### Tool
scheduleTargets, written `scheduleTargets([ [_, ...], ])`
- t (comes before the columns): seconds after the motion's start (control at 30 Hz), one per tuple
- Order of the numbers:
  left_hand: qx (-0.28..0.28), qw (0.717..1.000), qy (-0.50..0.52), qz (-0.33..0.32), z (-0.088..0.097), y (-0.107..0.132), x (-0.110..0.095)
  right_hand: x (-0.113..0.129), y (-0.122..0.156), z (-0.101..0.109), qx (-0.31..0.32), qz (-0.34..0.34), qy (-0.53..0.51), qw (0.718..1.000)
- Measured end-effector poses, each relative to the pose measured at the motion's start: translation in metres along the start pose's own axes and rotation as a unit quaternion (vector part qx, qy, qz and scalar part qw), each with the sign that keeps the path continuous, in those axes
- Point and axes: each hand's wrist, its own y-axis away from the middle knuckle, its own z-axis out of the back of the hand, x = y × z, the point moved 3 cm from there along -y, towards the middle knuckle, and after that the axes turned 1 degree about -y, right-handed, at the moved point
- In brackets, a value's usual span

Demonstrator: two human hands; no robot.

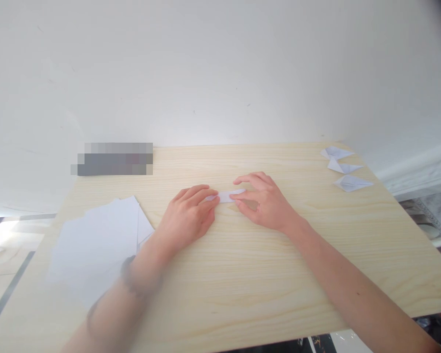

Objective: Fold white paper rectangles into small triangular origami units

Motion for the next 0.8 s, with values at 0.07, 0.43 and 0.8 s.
scheduleTargets([
  [0.07,0.008,1.000,-0.028,0.011,-0.001,0.000,-0.009,0.003,-0.001,-0.001,-0.002,-0.013,-0.003,1.000],
  [0.43,0.041,0.993,-0.086,0.063,-0.009,0.010,-0.032,-0.002,0.000,-0.005,0.002,-0.090,-0.118,0.989],
  [0.8,0.084,0.986,-0.100,0.105,-0.014,0.014,-0.038,-0.006,0.003,-0.008,0.006,-0.118,-0.049,0.992],
])
